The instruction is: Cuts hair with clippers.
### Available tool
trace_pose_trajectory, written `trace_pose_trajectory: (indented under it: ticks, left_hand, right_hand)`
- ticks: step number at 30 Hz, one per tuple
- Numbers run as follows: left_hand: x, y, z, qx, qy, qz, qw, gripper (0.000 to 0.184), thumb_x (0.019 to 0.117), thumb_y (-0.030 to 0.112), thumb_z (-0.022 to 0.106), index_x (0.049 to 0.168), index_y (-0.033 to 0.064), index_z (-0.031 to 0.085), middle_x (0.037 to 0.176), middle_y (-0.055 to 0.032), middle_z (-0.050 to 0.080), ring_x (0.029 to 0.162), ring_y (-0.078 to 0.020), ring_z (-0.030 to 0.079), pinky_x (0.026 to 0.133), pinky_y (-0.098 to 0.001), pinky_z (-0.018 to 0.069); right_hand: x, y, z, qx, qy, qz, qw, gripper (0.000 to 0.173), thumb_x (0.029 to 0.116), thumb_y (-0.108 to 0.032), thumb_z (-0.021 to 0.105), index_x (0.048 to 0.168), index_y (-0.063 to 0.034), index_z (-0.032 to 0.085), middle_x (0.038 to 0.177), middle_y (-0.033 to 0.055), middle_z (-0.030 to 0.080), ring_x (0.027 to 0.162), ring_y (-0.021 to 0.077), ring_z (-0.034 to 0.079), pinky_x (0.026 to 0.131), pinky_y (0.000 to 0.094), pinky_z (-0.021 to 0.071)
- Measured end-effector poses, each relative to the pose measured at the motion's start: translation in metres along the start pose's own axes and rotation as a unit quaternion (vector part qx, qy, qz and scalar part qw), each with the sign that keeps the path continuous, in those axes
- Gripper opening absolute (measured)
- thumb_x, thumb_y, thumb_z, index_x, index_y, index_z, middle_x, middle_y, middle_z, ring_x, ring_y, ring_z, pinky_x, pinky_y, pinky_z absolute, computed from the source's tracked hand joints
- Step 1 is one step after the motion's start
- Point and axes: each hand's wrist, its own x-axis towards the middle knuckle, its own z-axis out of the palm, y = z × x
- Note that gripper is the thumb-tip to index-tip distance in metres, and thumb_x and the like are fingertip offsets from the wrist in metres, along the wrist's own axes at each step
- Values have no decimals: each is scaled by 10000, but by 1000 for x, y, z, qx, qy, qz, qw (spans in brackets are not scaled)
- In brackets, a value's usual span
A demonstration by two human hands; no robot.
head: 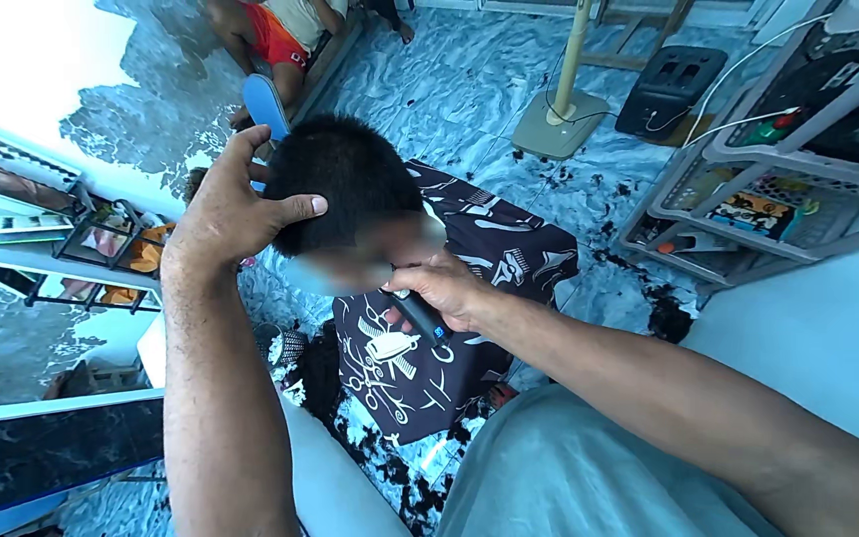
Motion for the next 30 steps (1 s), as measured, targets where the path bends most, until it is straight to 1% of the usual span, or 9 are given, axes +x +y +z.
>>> trace_pose_trajectory:
  ticks: [4, 9, 13, 18, 20, 22, 24, 27, 30]
  left_hand:
    - [0, 0, 1, -2, 1, 0, 1000, 979, 781, 288, 903, 1570, 228, 327, 1302, -160, 615, 930, -227, 705, 814, -419, 606]
    - [-5, 3, 2, -16, 7, -4, 1000, 958, 790, 241, 900, 1568, 218, 342, 1280, -196, 622, 919, -296, 706, 799, -502, 607]
    - [-8, -3, 9, -31, 46, 5, 998, 953, 801, 262, 897, 1575, 185, 346, 1314, -218, 611, 1080, -360, 658, 921, -587, 540]
    - [-30, -24, 44, -77, 189, 74, 976, 955, 822, 344, 860, 1592, 154, 327, 1439, -171, 545, 1286, -291, 576, 1071, -505, 494]
    - [-36, -33, 66, -58, 303, 103, 946, 966, 836, 428, 830, 1596, 105, 327, 1575, -203, 395, 1442, -309, 422, 1177, -477, 396]
    - [-47, -30, 91, -26, 444, 90, 891, 981, 842, 461, 815, 1573, 11, 340, 1635, -306, 232, 1516, -429, 266, 1222, -552, 304]
    - [-68, -9, 126, -10, 551, 29, 834, 1001, 859, 488, 792, 1558, -51, 321, 1633, -345, 187, 1517, -469, 222, 1228, -587, 253]
    - [-76, 24, 192, -18, 588, -39, 808, 1089, 817, 585, 787, 1587, 22, 262, 1663, -294, 132, 1543, -424, 158, 1236, -596, 184]
    - [-56, 28, 230, -41, 585, -58, 808, 1206, 738, 559, 853, 1608, 55, 188, 1663, -295, 94, 1550, -424, 118, 1241, -577, 181]
  right_hand:
    - [1, -1, 1, -8, -17, -44, 999, 287, 979, -170, 658, 1227, -36, 608, 910, 183, 697, 627, 270, 705, 542, 389, 619]
    - [-9, 18, -18, -78, -77, 88, 990, 354, 1000, -178, 655, 1302, -21, 559, 1016, 162, 678, 730, 264, 715, 620, 405, 637]
    - [-24, 35, -44, -68, -125, 147, 979, 335, 1033, -189, 592, 1316, -22, 524, 1006, 168, 683, 742, 290, 719, 601, 434, 630]
    - [-25, 44, -63, -76, -131, 178, 972, 325, 1041, -165, 578, 1327, -23, 516, 1062, 187, 676, 809, 329, 725, 634, 471, 636]
    - [-24, 42, -68, -71, -112, 178, 975, 315, 1037, -144, 587, 1309, 2, 520, 1051, 204, 676, 809, 345, 726, 656, 491, 642]
    - [-27, 37, -74, -78, -92, 157, 980, 309, 1033, -127, 592, 1294, 26, 527, 1044, 213, 681, 807, 339, 729, 682, 482, 647]
    - [-35, 31, -85, -92, -56, 103, 989, 336, 1025, -111, 593, 1316, 43, 528, 1059, 211, 684, 833, 327, 729, 716, 471, 647]
    - [-35, 22, -103, -119, 16, 2, 993, 371, 1013, -122, 607, 1327, 60, 528, 1043, 204, 690, 846, 319, 731, 707, 468, 648]
    - [-26, 7, -105, -154, 32, -76, 985, 339, 976, -100, 652, 1257, 66, 557, 1004, 175, 698, 833, 277, 731, 722, 427, 651]
